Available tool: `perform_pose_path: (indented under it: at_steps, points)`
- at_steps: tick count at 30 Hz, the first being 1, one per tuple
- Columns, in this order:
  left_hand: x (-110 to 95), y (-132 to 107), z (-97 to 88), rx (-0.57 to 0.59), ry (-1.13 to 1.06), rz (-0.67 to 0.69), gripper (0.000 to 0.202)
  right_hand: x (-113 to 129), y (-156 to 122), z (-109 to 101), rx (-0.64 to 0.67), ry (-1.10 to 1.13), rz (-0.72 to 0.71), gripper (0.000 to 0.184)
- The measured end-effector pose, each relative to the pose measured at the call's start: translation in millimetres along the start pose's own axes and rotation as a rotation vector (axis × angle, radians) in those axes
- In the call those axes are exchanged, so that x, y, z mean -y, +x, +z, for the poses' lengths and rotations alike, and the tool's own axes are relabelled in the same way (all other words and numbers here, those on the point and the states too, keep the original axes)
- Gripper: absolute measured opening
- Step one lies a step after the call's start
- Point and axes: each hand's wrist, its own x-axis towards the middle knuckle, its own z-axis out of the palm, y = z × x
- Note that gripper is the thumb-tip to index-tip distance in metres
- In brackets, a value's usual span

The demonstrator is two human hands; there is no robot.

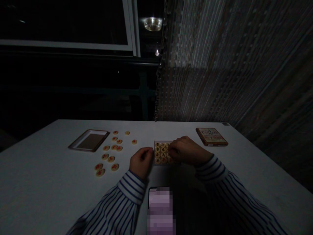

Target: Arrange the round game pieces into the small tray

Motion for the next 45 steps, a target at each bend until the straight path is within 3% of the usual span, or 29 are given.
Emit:
perform_pose_path:
  at_steps: [7, 14, 20, 27, 38, 45]
  points:
    - [-7, -5, -12.9, -0.039, -0.004, 0.022, 0.027, 7, 0, -8, -0.074, 0.0, 0.033, 0.028]
    - [-18, -14, -46.3, -0.077, 0.076, 0.066, 0.026, 19, 0, -17, -0.202, 0.064, 0.051, 0.03]
    - [-4, -27, -85.0, -0.095, 0.228, 0.142, 0.026, 35, 5, -20, -0.249, 0.108, 0.055, 0.03]
    - [13, -24, -117.5, -0.18, 0.369, 0.196, 0.024, 61, 23, -26, -0.183, 0.055, -0.028, 0.03]
    - [41, -13, -127.9, -0.204, 0.455, 0.156, 0.029, 95, 58, -19, -0.165, 0.249, -0.068, 0.028]
    - [52, -18, -129.7, -0.169, 0.523, 0.18, 0.028, 106, 84, 9, -0.213, 0.419, -0.05, 0.029]
